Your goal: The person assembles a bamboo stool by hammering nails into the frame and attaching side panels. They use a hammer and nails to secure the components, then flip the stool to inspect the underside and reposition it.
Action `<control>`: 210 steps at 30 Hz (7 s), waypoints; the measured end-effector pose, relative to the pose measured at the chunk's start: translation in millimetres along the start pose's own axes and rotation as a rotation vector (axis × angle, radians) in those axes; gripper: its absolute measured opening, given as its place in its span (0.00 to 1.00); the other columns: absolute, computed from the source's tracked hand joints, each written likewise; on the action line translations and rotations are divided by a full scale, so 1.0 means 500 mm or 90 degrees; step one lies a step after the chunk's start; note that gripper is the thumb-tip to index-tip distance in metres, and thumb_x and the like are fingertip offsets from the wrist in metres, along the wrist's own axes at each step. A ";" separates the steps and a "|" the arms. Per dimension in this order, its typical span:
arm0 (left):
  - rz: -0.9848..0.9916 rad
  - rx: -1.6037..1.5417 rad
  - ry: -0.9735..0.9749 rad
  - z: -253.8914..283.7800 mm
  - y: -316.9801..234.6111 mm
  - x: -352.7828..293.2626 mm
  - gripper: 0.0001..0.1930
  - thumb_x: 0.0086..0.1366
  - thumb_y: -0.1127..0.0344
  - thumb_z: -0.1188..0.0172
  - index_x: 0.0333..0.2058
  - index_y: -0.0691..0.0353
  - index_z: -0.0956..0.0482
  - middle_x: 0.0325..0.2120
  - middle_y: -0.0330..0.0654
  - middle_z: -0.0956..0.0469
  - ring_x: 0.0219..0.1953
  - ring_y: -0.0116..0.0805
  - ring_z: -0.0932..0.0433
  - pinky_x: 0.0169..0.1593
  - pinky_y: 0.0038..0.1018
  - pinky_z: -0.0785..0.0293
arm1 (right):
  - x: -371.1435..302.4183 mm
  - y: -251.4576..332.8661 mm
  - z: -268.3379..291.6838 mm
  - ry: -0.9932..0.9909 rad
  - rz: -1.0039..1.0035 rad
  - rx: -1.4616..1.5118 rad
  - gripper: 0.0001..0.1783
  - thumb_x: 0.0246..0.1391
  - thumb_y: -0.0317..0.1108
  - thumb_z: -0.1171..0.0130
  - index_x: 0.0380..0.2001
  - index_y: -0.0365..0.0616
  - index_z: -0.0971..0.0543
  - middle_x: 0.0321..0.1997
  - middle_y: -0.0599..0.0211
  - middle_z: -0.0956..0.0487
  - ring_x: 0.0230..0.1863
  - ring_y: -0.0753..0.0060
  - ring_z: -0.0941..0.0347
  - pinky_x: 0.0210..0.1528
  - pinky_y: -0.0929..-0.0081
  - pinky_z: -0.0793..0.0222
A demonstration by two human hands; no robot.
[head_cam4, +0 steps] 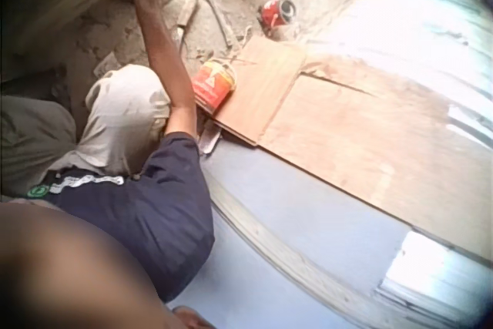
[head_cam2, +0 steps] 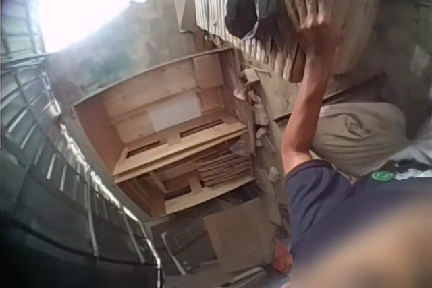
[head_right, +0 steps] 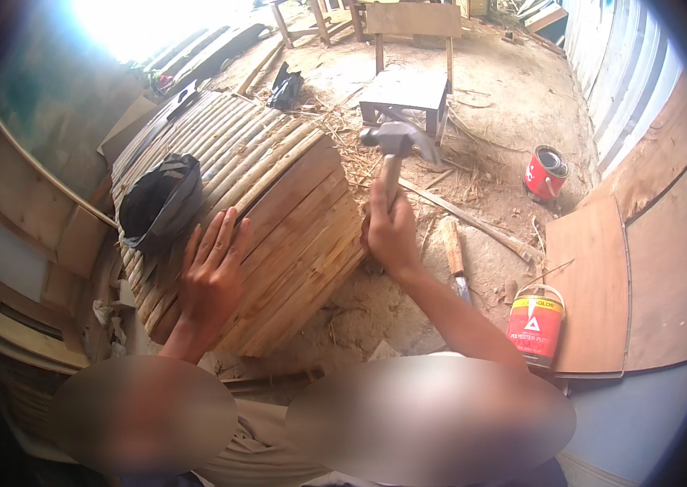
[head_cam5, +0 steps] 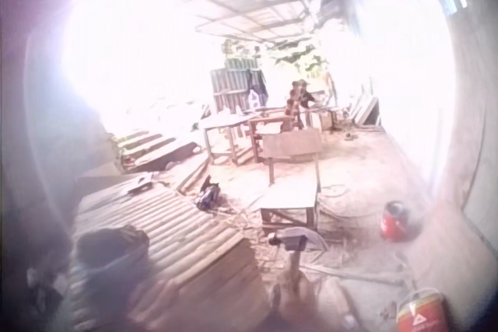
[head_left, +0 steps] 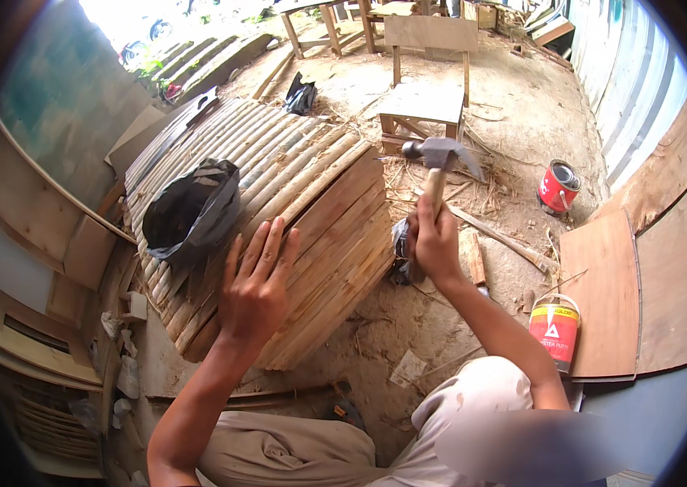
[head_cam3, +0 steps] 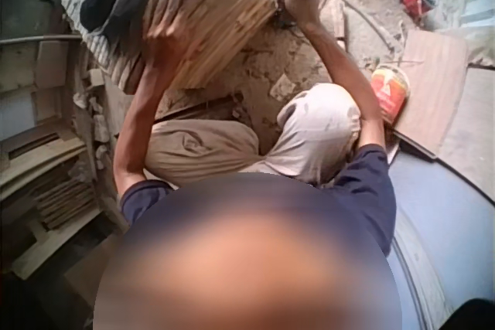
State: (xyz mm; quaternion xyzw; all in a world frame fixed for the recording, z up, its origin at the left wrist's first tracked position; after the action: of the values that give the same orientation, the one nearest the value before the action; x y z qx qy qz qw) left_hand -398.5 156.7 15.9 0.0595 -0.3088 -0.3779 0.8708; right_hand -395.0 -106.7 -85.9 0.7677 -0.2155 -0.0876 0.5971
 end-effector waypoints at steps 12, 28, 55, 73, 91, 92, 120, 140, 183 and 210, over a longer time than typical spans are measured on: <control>0.006 -0.014 -0.011 0.005 -0.006 0.008 0.24 0.58 0.80 0.45 0.55 0.63 0.20 0.59 0.46 0.24 0.63 0.43 0.26 0.65 0.45 0.32 | -0.080 -0.022 -0.040 0.038 0.050 0.140 0.18 0.73 0.47 0.57 0.40 0.40 0.33 0.21 0.77 0.35 0.17 0.88 0.41 0.18 0.83 0.41; -0.009 0.002 0.006 0.005 -0.013 0.018 0.21 0.60 0.79 0.47 0.53 0.66 0.19 0.58 0.50 0.23 0.62 0.49 0.26 0.65 0.48 0.33 | -0.058 -0.018 -0.016 -0.029 0.205 0.235 0.19 0.72 0.50 0.59 0.39 0.43 0.37 0.23 0.74 0.36 0.15 0.87 0.41 0.15 0.84 0.45; -0.020 -0.011 -0.023 0.003 -0.012 0.020 0.22 0.58 0.82 0.48 0.50 0.67 0.18 0.57 0.50 0.22 0.61 0.50 0.25 0.64 0.43 0.30 | -0.043 -0.054 -0.038 -0.002 0.262 0.166 0.17 0.72 0.45 0.55 0.39 0.40 0.34 0.21 0.77 0.35 0.16 0.86 0.41 0.18 0.81 0.41; -0.011 -0.016 -0.014 0.002 -0.013 0.022 0.20 0.59 0.81 0.46 0.50 0.66 0.17 0.56 0.50 0.22 0.60 0.50 0.24 0.63 0.43 0.29 | -0.035 -0.075 -0.061 -0.008 0.344 0.032 0.15 0.72 0.42 0.57 0.39 0.38 0.34 0.19 0.78 0.36 0.18 0.87 0.38 0.18 0.83 0.42; -0.010 -0.040 -0.012 -0.002 -0.007 0.024 0.21 0.58 0.82 0.48 0.50 0.67 0.17 0.56 0.51 0.22 0.59 0.51 0.24 0.62 0.40 0.27 | -0.038 -0.026 -0.065 -0.048 0.420 0.036 0.13 0.73 0.40 0.58 0.41 0.40 0.34 0.20 0.76 0.35 0.19 0.88 0.41 0.19 0.82 0.44; -0.011 -0.021 -0.008 -0.003 -0.007 0.024 0.21 0.58 0.82 0.47 0.50 0.67 0.17 0.56 0.51 0.23 0.59 0.51 0.24 0.62 0.40 0.27 | -0.027 -0.041 -0.070 -0.012 0.287 0.049 0.13 0.73 0.39 0.58 0.41 0.40 0.33 0.20 0.76 0.35 0.19 0.88 0.41 0.19 0.83 0.44; 0.060 -0.095 0.166 0.075 0.077 -0.069 0.36 0.50 0.71 0.29 0.61 0.61 0.26 0.63 0.50 0.29 0.65 0.46 0.30 0.67 0.45 0.36 | -0.081 -0.290 0.152 0.512 0.035 -0.771 0.20 0.65 0.45 0.48 0.41 0.35 0.30 0.36 0.41 0.19 0.34 0.35 0.20 0.35 0.46 0.25; 0.087 -0.161 0.102 0.074 0.101 -0.061 0.25 0.50 0.68 0.29 0.51 0.53 0.17 0.55 0.43 0.20 0.58 0.38 0.22 0.65 0.41 0.30 | -0.063 -0.113 -0.150 1.231 0.139 -0.656 0.17 0.60 0.41 0.42 0.49 0.45 0.25 0.49 0.52 0.22 0.51 0.47 0.24 0.47 0.51 0.26; 0.692 -0.591 -0.542 0.006 0.068 -0.369 0.23 0.58 0.77 0.30 0.53 0.66 0.19 0.57 0.50 0.23 0.60 0.37 0.25 0.63 0.32 0.29 | -0.185 0.110 -0.428 0.545 0.863 -0.464 0.24 0.52 0.28 0.37 0.55 0.55 0.21 0.59 0.63 0.25 0.64 0.57 0.31 0.65 0.55 0.39; 0.683 -0.627 -0.634 -0.008 0.064 -0.363 0.10 0.59 0.79 0.31 0.41 0.69 0.16 0.53 0.57 0.21 0.58 0.42 0.22 0.60 0.33 0.26 | -0.219 0.151 -0.447 0.479 0.715 -0.447 0.21 0.45 0.30 0.27 0.45 0.48 0.19 0.50 0.65 0.20 0.54 0.58 0.25 0.60 0.59 0.35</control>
State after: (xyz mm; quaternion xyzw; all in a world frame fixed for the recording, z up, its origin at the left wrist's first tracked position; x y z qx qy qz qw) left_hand -471.4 305.1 -65.9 -0.6471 -0.4407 0.0098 0.6221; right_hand -422.2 122.6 33.4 0.2856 -0.3153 0.4339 0.7942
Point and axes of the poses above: each hand's wrist, its own x-axis towards the middle knuckle, its own z-axis out of the back of the hand, y = z × x, the point moved 4 cm from there along x, towards the middle knuckle
